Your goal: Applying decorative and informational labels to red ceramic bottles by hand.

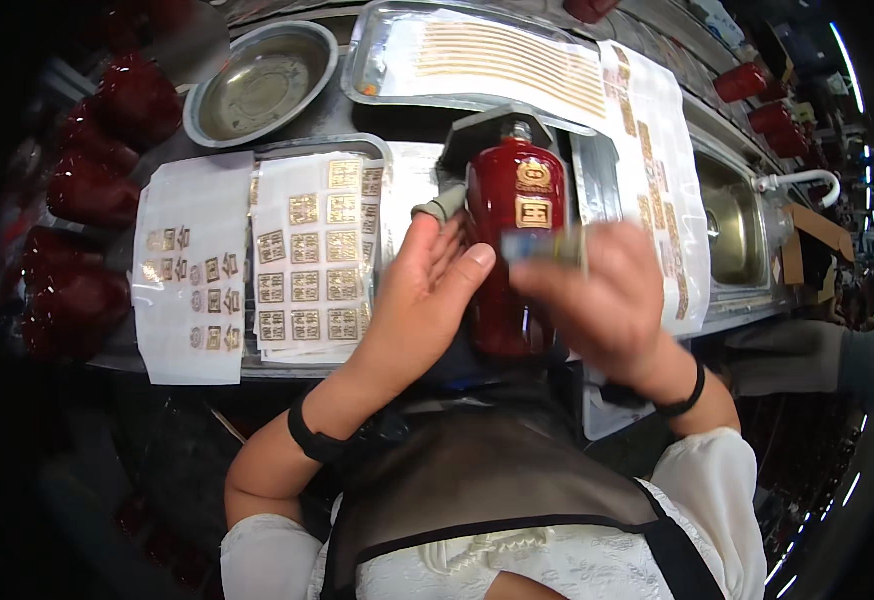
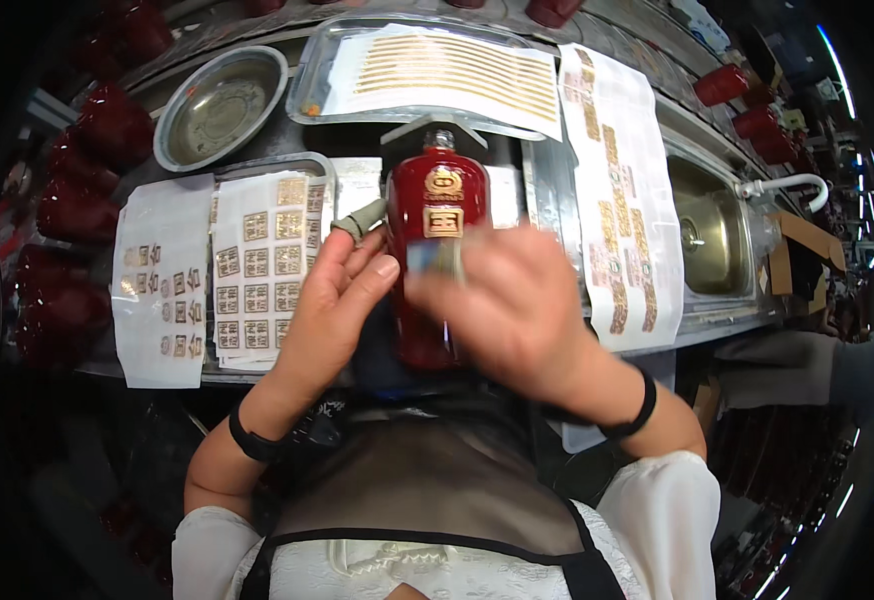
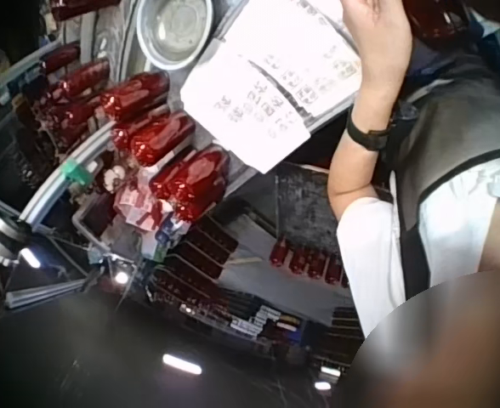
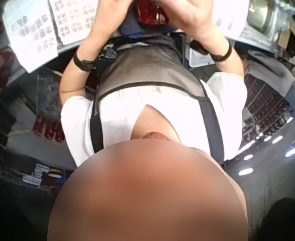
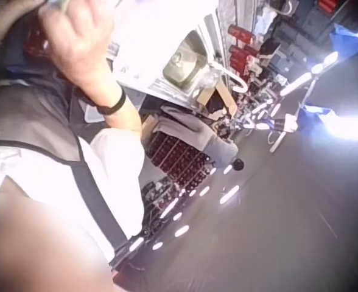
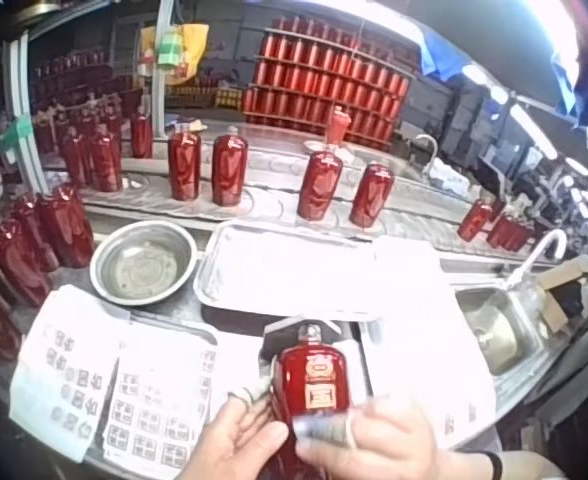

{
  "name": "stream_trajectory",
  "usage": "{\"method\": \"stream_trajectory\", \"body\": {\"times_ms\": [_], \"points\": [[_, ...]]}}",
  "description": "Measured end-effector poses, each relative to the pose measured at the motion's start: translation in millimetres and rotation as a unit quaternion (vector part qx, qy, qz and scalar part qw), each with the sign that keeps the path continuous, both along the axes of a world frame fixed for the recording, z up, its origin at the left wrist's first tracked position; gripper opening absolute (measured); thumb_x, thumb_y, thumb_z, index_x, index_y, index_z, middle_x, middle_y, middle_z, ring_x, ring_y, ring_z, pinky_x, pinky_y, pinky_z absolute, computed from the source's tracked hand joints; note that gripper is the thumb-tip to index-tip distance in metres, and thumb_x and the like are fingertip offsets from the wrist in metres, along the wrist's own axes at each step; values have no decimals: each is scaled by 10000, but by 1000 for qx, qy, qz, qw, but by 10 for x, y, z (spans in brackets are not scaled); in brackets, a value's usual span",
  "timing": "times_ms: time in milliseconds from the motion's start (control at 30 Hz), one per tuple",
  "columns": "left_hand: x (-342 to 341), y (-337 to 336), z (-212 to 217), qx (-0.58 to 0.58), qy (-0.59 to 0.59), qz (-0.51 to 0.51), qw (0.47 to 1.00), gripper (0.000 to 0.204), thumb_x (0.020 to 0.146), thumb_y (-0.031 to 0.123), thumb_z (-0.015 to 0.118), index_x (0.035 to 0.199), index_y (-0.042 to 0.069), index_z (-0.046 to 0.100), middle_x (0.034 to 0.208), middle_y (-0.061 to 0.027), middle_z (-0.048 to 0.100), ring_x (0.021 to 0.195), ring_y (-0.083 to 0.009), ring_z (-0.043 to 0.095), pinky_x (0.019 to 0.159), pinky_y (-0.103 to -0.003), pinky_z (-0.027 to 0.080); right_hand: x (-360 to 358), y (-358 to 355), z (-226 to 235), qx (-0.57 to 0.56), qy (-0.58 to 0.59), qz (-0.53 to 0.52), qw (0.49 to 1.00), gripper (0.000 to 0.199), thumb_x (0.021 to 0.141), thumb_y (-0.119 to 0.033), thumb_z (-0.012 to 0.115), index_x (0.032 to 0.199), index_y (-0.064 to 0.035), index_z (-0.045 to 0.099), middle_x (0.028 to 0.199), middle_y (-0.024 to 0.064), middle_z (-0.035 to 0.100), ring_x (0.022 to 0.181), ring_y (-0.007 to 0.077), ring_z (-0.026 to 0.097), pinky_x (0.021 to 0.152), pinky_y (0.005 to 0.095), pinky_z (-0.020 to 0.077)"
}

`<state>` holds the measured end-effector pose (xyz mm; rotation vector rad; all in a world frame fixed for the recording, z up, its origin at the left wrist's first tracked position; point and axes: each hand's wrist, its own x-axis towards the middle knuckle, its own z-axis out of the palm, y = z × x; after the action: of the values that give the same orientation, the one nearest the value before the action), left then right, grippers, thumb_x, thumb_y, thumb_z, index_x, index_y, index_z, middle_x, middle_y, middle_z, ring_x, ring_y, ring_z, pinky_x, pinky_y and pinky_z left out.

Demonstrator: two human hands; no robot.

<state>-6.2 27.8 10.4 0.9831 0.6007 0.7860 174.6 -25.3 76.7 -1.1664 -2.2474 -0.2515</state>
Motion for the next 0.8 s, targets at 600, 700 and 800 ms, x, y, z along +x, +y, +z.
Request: {"method": "stream_trajectory", "body": {"times_ms": [600,700,800], "points": [[217,22,45,4,39,13,999,411,971,111,640,1263,-23,383,1270,-209,610,1148,-201,616,984,-322,494,2,-346,-301,-173,523,-262,792,221,853,-74,741,989,-43,570,891,13,581,800,69,548,696,224,458],[211,-1,55,16,27,40,999,404,976,107,631,1265,-27,382,1264,-204,612,1131,-193,621,981,-319,493,-2,-284,-311,-135,508,-307,793,232,844,-74,747,990,-32,573,873,21,578,792,76,548,724,231,459],[185,19,60,29,45,5,999,473,994,105,594,1367,-20,332,1306,-209,586,1178,-199,594,1008,-324,480,23,-267,-315,-184,551,-260,771,223,846,-63,744,984,-28,573,870,25,599,798,78,570,710,239,479]]}}
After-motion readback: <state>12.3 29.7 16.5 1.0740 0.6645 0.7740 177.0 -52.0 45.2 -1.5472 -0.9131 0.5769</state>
